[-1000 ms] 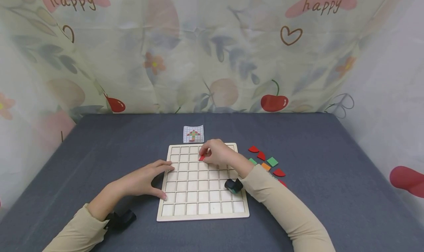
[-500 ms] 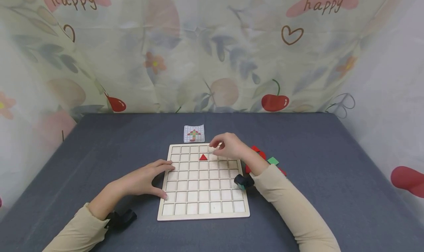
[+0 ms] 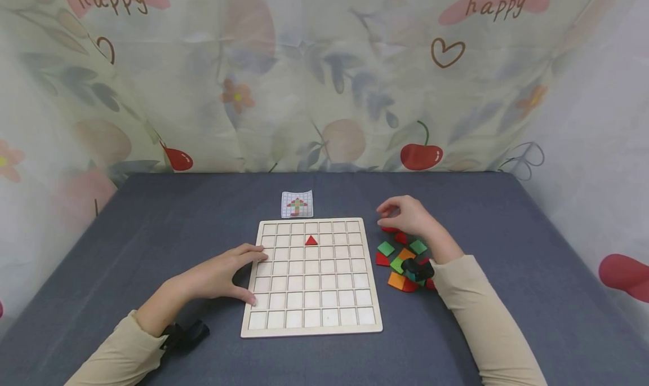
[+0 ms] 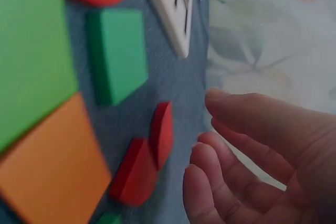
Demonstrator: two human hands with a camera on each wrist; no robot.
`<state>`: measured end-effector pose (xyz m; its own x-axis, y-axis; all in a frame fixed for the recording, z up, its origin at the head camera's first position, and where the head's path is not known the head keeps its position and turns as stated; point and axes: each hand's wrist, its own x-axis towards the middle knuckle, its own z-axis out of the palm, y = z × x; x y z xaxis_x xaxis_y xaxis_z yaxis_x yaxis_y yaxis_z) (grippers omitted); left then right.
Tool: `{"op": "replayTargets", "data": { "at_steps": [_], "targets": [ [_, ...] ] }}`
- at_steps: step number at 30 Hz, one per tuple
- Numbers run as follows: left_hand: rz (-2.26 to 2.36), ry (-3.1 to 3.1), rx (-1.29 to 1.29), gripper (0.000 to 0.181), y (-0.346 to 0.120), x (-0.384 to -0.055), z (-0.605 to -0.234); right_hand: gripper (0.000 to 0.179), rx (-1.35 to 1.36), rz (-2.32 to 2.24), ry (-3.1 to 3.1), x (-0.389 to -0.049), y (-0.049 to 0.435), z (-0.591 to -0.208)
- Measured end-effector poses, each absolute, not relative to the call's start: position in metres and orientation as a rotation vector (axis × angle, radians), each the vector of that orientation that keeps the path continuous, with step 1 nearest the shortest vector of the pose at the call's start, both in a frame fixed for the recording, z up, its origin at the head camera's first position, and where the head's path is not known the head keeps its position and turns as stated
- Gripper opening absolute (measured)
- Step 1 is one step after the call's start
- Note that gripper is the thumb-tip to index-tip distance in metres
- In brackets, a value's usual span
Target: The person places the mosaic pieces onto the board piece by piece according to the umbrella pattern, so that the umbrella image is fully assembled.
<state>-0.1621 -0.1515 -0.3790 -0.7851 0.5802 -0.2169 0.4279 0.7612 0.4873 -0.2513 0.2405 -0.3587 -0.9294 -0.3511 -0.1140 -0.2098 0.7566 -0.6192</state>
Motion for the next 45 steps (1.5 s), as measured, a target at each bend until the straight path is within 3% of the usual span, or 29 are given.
{"op": "replayTargets", "data": {
  "at_steps": [11,30,45],
  "targets": [
    [0.600,2.597,0.766,0.086,-0.151,-0.162,-0.379,0.037,-0.362,-0.840,2.701,-0.254,0.254,-0.369],
    [0.604,2.603,0.793,0.086,-0.152,-0.163,-0.380,0.029,-0.384,-0.770,2.785,-0.254,0.250,-0.368],
    [0.599,2.601,0.784,0.086,-0.153,-0.162,-0.379,0.033,-0.467,-1.035,2.649,-0.247,0.239,-0.361]
  ]
}}
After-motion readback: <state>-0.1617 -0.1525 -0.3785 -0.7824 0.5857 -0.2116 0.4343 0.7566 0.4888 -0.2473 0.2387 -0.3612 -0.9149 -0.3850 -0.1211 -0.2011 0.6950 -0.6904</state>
